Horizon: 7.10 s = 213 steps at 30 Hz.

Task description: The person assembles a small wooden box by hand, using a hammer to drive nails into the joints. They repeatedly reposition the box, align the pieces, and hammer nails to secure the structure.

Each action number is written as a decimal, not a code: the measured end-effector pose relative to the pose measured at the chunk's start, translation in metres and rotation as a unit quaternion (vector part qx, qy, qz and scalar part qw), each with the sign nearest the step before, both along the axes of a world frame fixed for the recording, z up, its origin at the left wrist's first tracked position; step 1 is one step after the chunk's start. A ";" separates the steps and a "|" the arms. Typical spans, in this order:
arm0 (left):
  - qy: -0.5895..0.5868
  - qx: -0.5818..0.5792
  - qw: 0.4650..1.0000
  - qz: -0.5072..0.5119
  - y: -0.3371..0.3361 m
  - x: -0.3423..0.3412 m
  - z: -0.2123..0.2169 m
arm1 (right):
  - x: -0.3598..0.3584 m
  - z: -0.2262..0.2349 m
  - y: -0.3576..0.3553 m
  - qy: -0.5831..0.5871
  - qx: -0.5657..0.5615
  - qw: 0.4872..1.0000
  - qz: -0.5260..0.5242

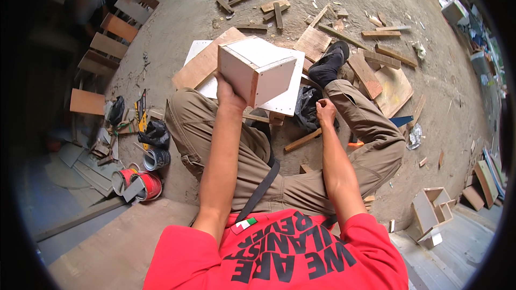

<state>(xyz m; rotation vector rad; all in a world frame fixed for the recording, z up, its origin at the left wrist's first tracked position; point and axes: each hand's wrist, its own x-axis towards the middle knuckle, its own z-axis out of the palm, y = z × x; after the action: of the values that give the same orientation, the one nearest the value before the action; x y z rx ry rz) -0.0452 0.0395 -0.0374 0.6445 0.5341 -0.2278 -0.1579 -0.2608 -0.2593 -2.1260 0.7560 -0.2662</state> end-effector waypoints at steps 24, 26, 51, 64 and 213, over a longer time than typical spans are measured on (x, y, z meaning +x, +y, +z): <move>-0.309 0.100 0.944 -0.057 -0.018 -0.025 -0.034 | -0.004 0.027 -0.001 -0.061 0.005 0.998 -0.011; -0.276 0.053 0.958 -0.058 -0.016 -0.032 -0.035 | -0.005 0.027 -0.002 -0.055 -0.005 0.998 -0.009; -0.426 0.278 0.853 -0.114 -0.024 -0.021 -0.058 | 0.061 0.279 0.079 -0.071 0.430 0.891 0.125; -0.105 -0.228 0.968 -0.026 -0.017 -0.015 -0.023 | 0.162 0.308 0.087 -0.206 -0.127 0.953 0.182; -0.472 0.577 0.649 -0.150 -0.017 -0.004 0.037 | 0.072 0.256 0.098 -0.351 0.030 0.898 0.265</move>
<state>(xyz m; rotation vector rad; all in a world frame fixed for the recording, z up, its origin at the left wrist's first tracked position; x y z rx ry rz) -0.0488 0.0227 -0.0006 1.9644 -0.5839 0.2142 -0.0857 -0.1632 -0.0036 -1.8835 -0.2342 -0.6485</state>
